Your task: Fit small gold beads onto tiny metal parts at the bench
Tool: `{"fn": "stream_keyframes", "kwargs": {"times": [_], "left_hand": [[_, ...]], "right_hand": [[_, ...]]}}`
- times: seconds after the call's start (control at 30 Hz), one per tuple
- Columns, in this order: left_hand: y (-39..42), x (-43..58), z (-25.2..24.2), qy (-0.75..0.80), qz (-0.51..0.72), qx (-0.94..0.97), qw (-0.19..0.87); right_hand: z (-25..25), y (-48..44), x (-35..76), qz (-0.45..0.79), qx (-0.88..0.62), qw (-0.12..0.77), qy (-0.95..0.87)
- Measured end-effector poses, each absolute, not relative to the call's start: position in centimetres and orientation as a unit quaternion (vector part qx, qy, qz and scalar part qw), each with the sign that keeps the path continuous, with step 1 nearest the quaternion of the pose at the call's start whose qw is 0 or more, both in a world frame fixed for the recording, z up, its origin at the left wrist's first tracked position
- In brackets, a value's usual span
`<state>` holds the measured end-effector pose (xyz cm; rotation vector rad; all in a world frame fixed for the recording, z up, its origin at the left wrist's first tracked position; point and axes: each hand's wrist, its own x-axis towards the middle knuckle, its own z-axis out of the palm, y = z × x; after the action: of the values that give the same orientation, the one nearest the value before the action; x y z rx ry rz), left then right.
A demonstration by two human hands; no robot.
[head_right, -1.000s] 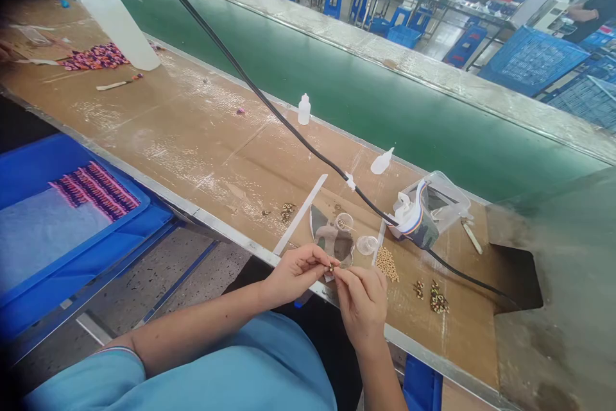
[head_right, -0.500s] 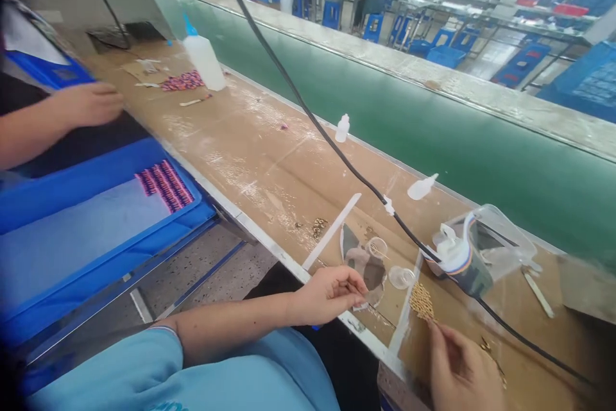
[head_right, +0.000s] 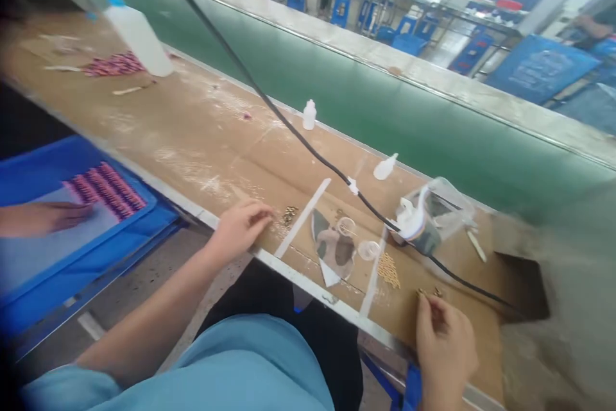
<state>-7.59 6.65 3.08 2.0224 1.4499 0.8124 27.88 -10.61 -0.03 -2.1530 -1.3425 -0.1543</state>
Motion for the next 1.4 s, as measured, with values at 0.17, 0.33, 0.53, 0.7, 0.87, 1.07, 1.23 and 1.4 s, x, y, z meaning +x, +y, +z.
{"fn": "stream_keyframes", "kwargs": {"times": [0.17,0.33,0.53,0.7,0.87,1.07,1.23,1.4], "left_hand": [[7.3,-7.8,2.1,0.522,0.273,0.78,0.209],[7.2,-7.8,1.4,0.539,0.285,0.772,0.18],[6.5,-7.4,1.7,0.556,0.352,0.701,0.274],[5.3,-5.6,2.4,0.507,0.381,0.607,0.479],[4.0,-3.2,3.2,0.447,0.347,0.51,0.647],[2.7,-0.2,3.6,0.383,0.269,0.44,0.766],[2.2,1.8,2.7,0.351,0.241,0.429,0.797],[2.0,2.5,1.7,0.343,0.221,0.427,0.807]], "right_hand": [[1.2,-9.0,24.9,-0.076,-0.775,0.295,-0.554],[1.3,-8.8,24.4,-0.049,-0.724,0.273,-0.631],[1.4,-7.7,24.1,-0.081,-0.687,0.238,-0.681],[1.6,-7.3,24.3,-0.117,-0.662,0.189,-0.716],[2.0,-7.1,24.3,-0.134,-0.646,0.143,-0.738],[2.0,-7.1,24.5,-0.099,-0.666,0.136,-0.726],[2.2,-7.0,23.6,-0.067,-0.673,0.21,-0.706],[2.7,-6.0,19.6,-0.006,-0.654,0.334,-0.679]]}}
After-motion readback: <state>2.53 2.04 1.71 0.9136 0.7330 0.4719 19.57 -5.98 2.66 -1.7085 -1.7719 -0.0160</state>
